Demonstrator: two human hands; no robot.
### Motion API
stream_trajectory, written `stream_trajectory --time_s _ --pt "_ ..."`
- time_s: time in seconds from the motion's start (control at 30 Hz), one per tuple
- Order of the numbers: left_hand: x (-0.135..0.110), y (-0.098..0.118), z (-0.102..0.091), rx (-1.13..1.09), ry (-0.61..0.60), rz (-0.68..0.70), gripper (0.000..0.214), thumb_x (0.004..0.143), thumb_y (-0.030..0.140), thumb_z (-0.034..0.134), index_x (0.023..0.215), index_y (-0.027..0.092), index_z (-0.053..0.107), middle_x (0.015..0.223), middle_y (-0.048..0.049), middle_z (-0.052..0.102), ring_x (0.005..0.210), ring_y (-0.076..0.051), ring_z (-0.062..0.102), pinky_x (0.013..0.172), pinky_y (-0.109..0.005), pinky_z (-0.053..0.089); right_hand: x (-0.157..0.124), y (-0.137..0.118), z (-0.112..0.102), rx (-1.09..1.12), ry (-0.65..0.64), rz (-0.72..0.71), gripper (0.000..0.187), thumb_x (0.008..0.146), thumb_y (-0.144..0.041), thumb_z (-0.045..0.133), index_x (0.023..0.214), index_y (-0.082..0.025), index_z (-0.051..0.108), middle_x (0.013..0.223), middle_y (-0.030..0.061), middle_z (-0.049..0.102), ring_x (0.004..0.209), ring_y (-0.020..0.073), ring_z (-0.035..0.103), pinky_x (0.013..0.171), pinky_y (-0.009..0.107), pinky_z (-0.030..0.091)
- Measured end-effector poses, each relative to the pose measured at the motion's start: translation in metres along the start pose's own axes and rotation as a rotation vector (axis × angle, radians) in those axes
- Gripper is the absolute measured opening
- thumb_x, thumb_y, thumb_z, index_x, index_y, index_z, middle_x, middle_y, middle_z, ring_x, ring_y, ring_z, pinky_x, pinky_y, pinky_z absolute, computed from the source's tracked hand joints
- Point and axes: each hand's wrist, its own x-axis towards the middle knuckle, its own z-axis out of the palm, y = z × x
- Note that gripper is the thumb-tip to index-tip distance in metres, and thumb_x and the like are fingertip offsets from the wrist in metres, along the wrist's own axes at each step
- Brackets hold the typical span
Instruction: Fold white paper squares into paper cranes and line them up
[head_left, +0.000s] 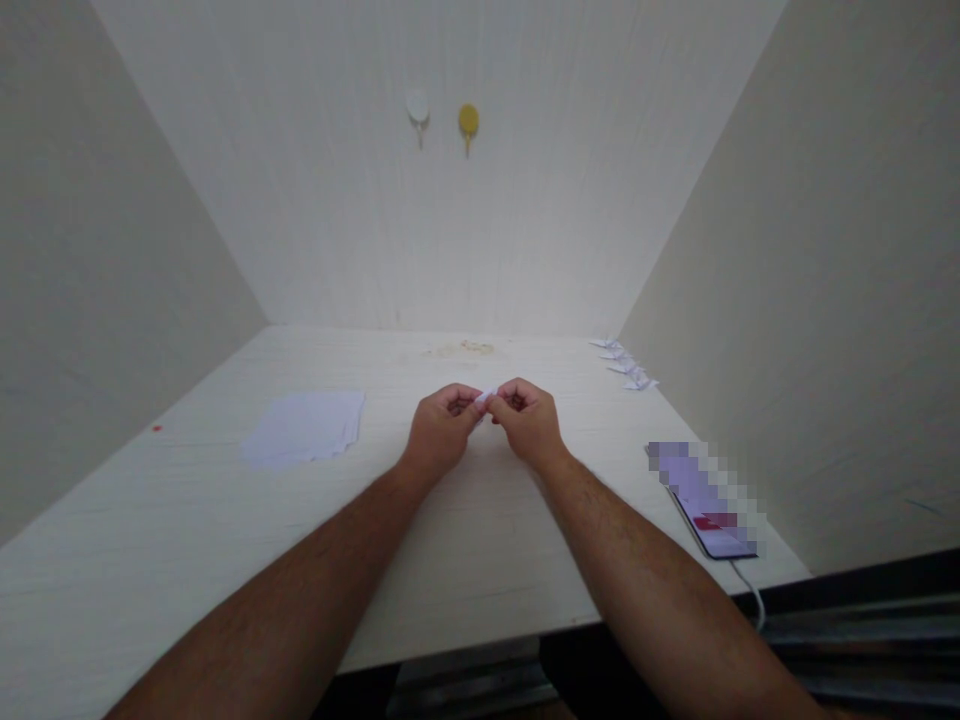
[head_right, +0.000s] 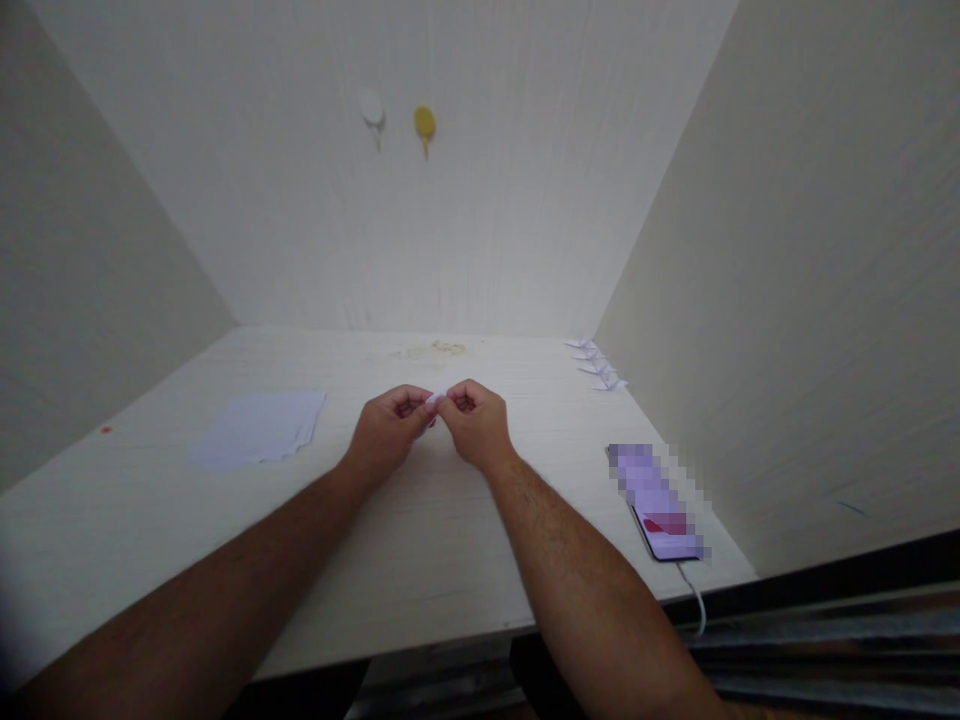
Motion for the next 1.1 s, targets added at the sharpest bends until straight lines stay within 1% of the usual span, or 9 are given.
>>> stream_trajectory --time_s 0.13,0.27,0.4,0.57,0.63,0.73,0.9,1.1 --pt "0.0011 -0.0014 -0.0007 -0.029 -0.026 -0.02 0.025 0.075 0.04 0.078 0.077 0.017 0.069 0.062 -0.0005 0.067 0.052 -0.01 0.053 0.05 -0.022 0.038 0.001 -0.0012 -0.0008 0.022 -0.003 0.007 0.017 0.068 -0.033 0.071 0.068 -0.02 0.06 0.059 -0.0027 0.061 0.053 0.0113 0.054 0.052 0.025 0.042" --pt "0.003 -0.004 -0.003 -0.019 -0.038 0.022 0.028 0.072 0.043 0.08 0.077 0.017 0.069 0.068 -0.003 0.07 0.059 -0.013 0.06 0.054 -0.023 0.044 0.0025 -0.0006 -0.0011 0.056 -0.027 0.065 0.02 0.065 -0.035 0.074 0.07 -0.019 0.062 0.061 -0.002 0.063 0.054 0.0117 0.057 0.054 0.025 0.045" --pt "0.0033 -0.0063 -0.0042 0.013 -0.039 0.044 0.03 0.072 0.044 0.081 0.077 0.018 0.069 0.071 -0.0037 0.071 0.063 -0.014 0.063 0.058 -0.024 0.047 0.0027 -0.0009 -0.0018 0.045 -0.031 0.069 0.019 0.065 -0.035 0.074 0.069 -0.019 0.064 0.061 -0.0016 0.063 0.054 0.0113 0.055 0.054 0.025 0.045" --pt "0.0019 -0.0064 -0.0021 -0.014 -0.027 0.097 0.03 0.072 0.042 0.082 0.082 0.02 0.064 0.069 -0.0002 0.067 0.063 -0.013 0.062 0.059 -0.024 0.047 0.002 -0.0008 -0.0026 0.042 -0.069 0.048 0.016 0.069 -0.032 0.072 0.074 -0.018 0.069 0.065 -0.0006 0.065 0.055 0.011 0.055 0.055 0.025 0.045" --pt "0.0013 -0.0047 -0.0014 -0.001 -0.01 0.124 0.031 0.071 0.041 0.082 0.082 0.02 0.063 0.068 0.0009 0.065 0.062 -0.012 0.06 0.058 -0.023 0.046 0.0021 -0.0008 -0.0027 0.049 -0.075 0.048 0.016 0.069 -0.033 0.072 0.075 -0.018 0.069 0.064 -0.0006 0.065 0.055 0.0107 0.054 0.055 0.025 0.045" --pt "0.001 -0.0024 -0.0015 0.037 0.004 0.146 0.03 0.072 0.042 0.082 0.079 0.019 0.063 0.069 0.0001 0.065 0.062 -0.013 0.059 0.058 -0.024 0.046 0.0024 -0.0017 -0.0031 0.043 -0.081 0.049 0.017 0.069 -0.033 0.073 0.076 -0.018 0.07 0.064 -0.0003 0.066 0.054 0.0107 0.054 0.055 0.025 0.046" --pt "0.0011 -0.0035 -0.0028 -0.006 0.007 0.09 0.032 0.069 0.043 0.084 0.077 0.018 0.065 0.068 -0.0012 0.066 0.061 -0.013 0.06 0.058 -0.025 0.046 0.0016 -0.0038 -0.0039 0.03 -0.071 0.029 0.016 0.069 -0.034 0.074 0.074 -0.019 0.071 0.066 0.0012 0.068 0.057 0.0118 0.056 0.055 0.025 0.046" --pt "0.0011 -0.0068 -0.0012 -0.071 0.01 0.009 0.036 0.065 0.045 0.086 0.075 0.017 0.066 0.067 -0.0026 0.066 0.06 -0.013 0.058 0.056 -0.025 0.044 -0.0002 -0.0029 -0.0043 0.006 -0.063 0.011 0.014 0.069 -0.033 0.072 0.073 -0.02 0.071 0.064 0.0005 0.068 0.056 0.0121 0.057 0.054 0.025 0.047"
